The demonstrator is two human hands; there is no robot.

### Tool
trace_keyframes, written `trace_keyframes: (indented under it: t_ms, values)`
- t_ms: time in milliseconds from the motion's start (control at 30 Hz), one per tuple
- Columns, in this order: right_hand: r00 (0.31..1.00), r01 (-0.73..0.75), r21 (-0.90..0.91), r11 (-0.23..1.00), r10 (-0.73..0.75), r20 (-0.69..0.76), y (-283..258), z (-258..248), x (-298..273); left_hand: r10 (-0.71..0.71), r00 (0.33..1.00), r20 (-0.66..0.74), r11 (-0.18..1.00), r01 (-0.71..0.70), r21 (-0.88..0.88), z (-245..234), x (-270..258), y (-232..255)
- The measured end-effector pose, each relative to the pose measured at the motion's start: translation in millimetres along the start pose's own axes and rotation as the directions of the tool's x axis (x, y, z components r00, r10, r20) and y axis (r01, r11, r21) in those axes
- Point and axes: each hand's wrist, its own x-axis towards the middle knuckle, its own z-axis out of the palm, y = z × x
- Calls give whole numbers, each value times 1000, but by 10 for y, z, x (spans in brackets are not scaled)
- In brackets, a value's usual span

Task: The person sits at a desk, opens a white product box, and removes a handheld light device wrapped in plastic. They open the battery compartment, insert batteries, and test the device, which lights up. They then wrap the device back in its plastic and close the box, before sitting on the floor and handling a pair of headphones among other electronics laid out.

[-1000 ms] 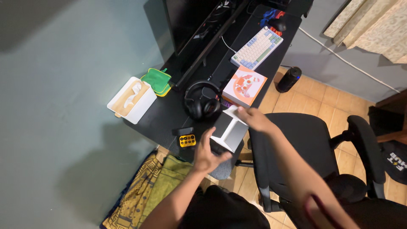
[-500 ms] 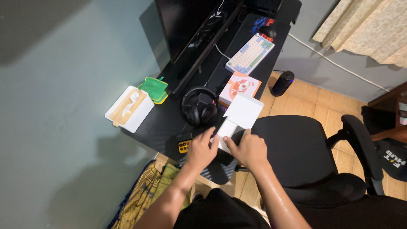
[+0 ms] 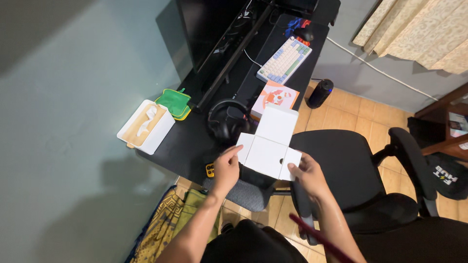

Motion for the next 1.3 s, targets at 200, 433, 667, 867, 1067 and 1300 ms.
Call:
trace_keyframes:
  t_ms: [200, 433, 667, 867, 1067, 1300]
  values:
    - [984, 174, 26, 984, -175, 21, 389, 54, 105, -375, 902, 213, 926, 374, 46, 38, -111, -4]
    - [830, 471, -729, 498, -530, 174, -381, 127, -374, -241, 920, 309, 918, 114, 379, -25, -113, 236]
    - [835, 460, -886, -50, -315, 451, -924, 384, -393, 5, 984, 178, 911, -78, 405, 78, -287, 560]
    - [908, 275, -961, -31, -319, 271, -714, 548, -454, -57, 994, 92, 952, 26, 306, 236, -377, 522]
    - [918, 389, -920, -53, -66, 392, -910, 464, -360, -83, 997, 5, 967, 80, 244, 286, -436, 488]
    - [983, 180, -982, 51, -40, 179, -797, 482, -472, -107, 994, -8, 958, 105, 267, 373, -488, 469]
